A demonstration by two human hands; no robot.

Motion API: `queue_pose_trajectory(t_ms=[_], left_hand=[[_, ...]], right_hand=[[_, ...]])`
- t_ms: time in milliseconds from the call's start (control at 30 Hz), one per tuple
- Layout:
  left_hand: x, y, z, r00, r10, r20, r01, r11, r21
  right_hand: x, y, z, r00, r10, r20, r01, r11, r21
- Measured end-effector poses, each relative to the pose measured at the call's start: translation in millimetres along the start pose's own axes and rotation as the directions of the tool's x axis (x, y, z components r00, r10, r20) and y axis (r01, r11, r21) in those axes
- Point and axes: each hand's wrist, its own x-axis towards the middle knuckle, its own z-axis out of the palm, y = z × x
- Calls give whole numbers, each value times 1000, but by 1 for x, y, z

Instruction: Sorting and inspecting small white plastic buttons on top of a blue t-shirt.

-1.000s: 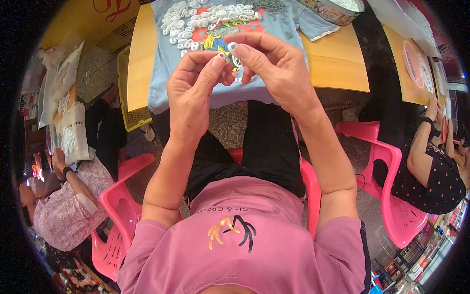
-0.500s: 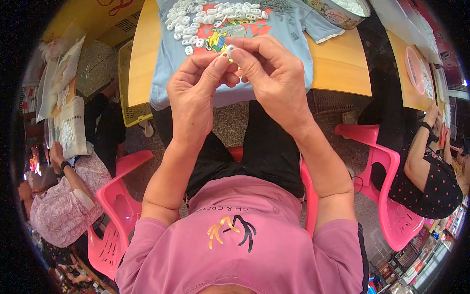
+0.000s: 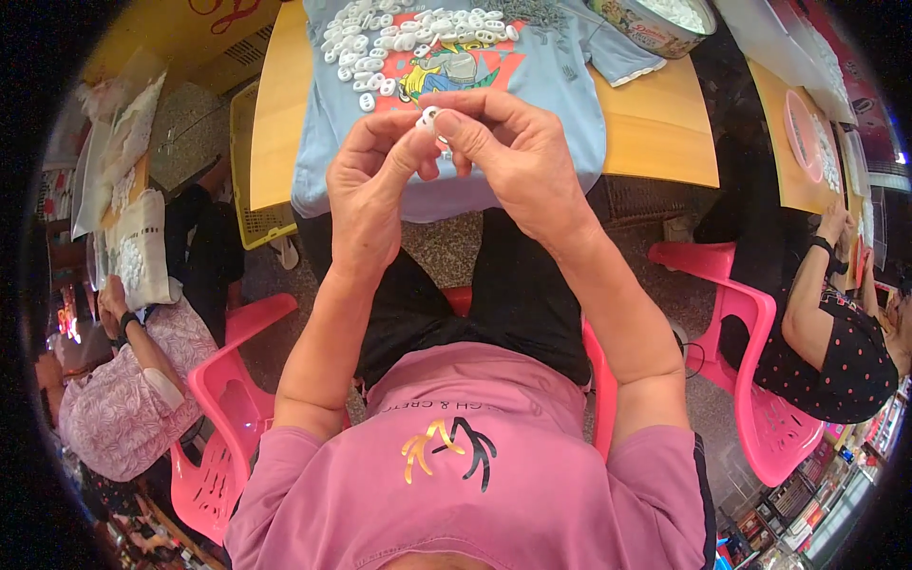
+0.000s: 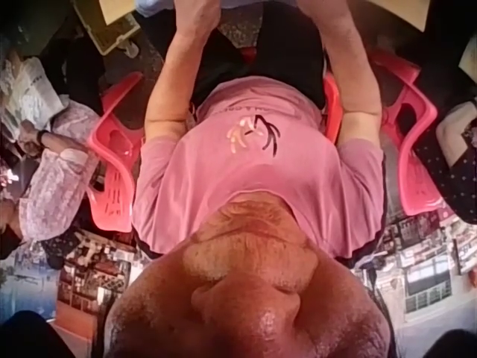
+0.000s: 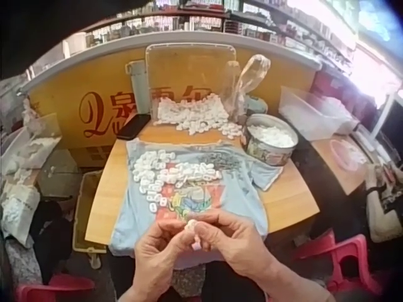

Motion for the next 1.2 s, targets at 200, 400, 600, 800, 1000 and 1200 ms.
queue_pose_trajectory(t_ms=[200, 400, 600, 800, 1000, 1200], left_hand=[[-7, 7, -2, 963, 202, 179, -220, 972, 85], [-18, 9, -15, 941, 208, 268, -270, 938, 218], [-25, 9, -25, 915, 345, 207, -368, 926, 86], [-27, 19, -39, 970, 227, 84, -229, 973, 15], [18, 52, -111, 906, 349, -240, -182, 833, 523], [45, 35, -238, 888, 331, -319, 62, 601, 797]], right_hand=[[-6, -13, 12, 996, 82, 39, -88, 972, 218], [-12, -11, 27, 964, 132, 230, -212, 906, 367], [-13, -5, 47, 947, 95, 308, -236, 856, 461], [-4, 0, 60, 947, 129, 294, -241, 891, 385], [49, 14, -9, 982, -183, -39, 146, 882, -448], [93, 22, -69, 924, -382, 10, 189, 433, -881]])
